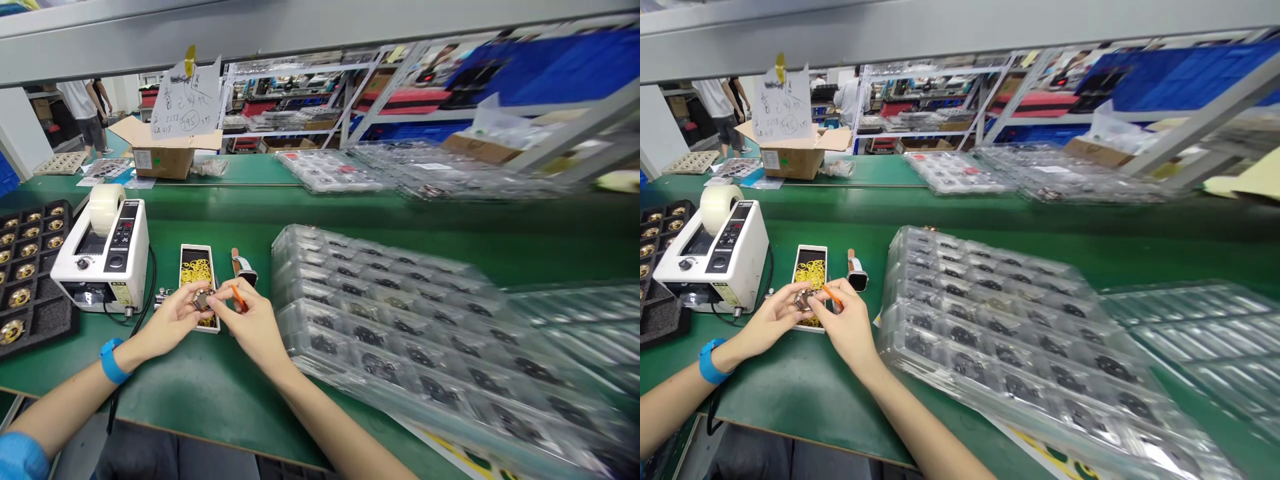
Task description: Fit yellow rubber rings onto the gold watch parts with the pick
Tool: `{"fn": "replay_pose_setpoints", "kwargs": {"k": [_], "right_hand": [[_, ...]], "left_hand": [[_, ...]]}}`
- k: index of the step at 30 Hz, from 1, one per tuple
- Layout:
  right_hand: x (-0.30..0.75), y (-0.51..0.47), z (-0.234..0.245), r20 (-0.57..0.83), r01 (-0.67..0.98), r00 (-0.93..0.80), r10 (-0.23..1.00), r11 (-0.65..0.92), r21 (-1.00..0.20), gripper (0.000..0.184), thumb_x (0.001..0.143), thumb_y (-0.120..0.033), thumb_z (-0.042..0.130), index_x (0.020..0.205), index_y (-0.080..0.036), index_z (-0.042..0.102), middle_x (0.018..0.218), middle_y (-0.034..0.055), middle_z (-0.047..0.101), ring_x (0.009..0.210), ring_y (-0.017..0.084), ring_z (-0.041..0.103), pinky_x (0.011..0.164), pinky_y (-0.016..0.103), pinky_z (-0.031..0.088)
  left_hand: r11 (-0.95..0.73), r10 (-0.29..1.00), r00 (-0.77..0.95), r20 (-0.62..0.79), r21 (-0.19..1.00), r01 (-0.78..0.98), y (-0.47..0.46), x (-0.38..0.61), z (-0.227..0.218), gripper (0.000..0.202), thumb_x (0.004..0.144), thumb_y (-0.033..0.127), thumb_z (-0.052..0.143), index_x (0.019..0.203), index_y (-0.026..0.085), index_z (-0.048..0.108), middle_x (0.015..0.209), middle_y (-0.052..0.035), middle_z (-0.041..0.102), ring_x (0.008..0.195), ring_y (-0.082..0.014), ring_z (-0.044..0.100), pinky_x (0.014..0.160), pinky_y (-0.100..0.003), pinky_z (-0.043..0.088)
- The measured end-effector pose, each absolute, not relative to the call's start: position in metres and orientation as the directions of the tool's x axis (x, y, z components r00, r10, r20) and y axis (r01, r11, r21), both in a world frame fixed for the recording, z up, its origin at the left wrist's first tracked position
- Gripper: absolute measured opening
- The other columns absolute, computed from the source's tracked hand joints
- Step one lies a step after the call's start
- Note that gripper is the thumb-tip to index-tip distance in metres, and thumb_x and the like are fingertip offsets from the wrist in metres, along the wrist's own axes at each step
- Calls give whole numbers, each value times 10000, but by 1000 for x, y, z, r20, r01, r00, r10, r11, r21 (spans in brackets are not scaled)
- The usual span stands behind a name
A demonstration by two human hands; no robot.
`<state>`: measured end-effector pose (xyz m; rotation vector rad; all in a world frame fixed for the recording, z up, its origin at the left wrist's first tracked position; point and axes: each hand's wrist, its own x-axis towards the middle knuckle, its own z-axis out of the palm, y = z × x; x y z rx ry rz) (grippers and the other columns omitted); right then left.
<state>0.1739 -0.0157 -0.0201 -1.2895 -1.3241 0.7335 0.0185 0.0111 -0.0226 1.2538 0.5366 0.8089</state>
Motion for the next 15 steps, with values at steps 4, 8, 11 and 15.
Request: {"fn": "replay_pose_setpoints", "kwargs": {"k": [4, 8, 11, 15], "right_hand": [[168, -18, -22, 307, 307, 232, 923, 230, -923, 171, 747, -310, 619, 619, -202, 652, 756, 18, 531, 596, 126, 432, 548, 261, 376], [165, -18, -24, 328, 340, 250, 911, 234, -911, 185, 771, -301, 597, 620, -203, 640, 778, 20, 533, 633, 136, 465, 587, 270, 400], [164, -17, -26, 338, 371, 236, 911, 237, -898, 174, 776, -302, 589, 643, -202, 640, 788, 21, 536, 653, 143, 488, 606, 279, 408], [162, -18, -30, 370, 431, 215, 904, 252, -866, 158, 798, -299, 577, 678, -203, 616, 806, 22, 542, 701, 157, 528, 631, 287, 417]], "left_hand": [[101, 810, 584, 60, 966, -239, 10, 21, -24, 405, 797, 319, 666, 1173, 216, 555, 1218, -81, 595, 1192, -241, 535, 1026, -391, 429], [94, 854, 517, 56, 962, -258, 9, 25, -25, 398, 780, 357, 687, 1118, 188, 564, 1159, -92, 623, 1130, -241, 579, 984, -387, 463], [92, 868, 495, 48, 963, -254, 8, 27, -25, 400, 764, 378, 704, 1084, 184, 563, 1128, -87, 637, 1094, -224, 598, 959, -363, 481], [75, 884, 465, 50, 966, -246, 9, 28, -26, 406, 753, 419, 707, 1043, 174, 564, 1045, -83, 664, 1012, -211, 638, 910, -342, 509]]}}
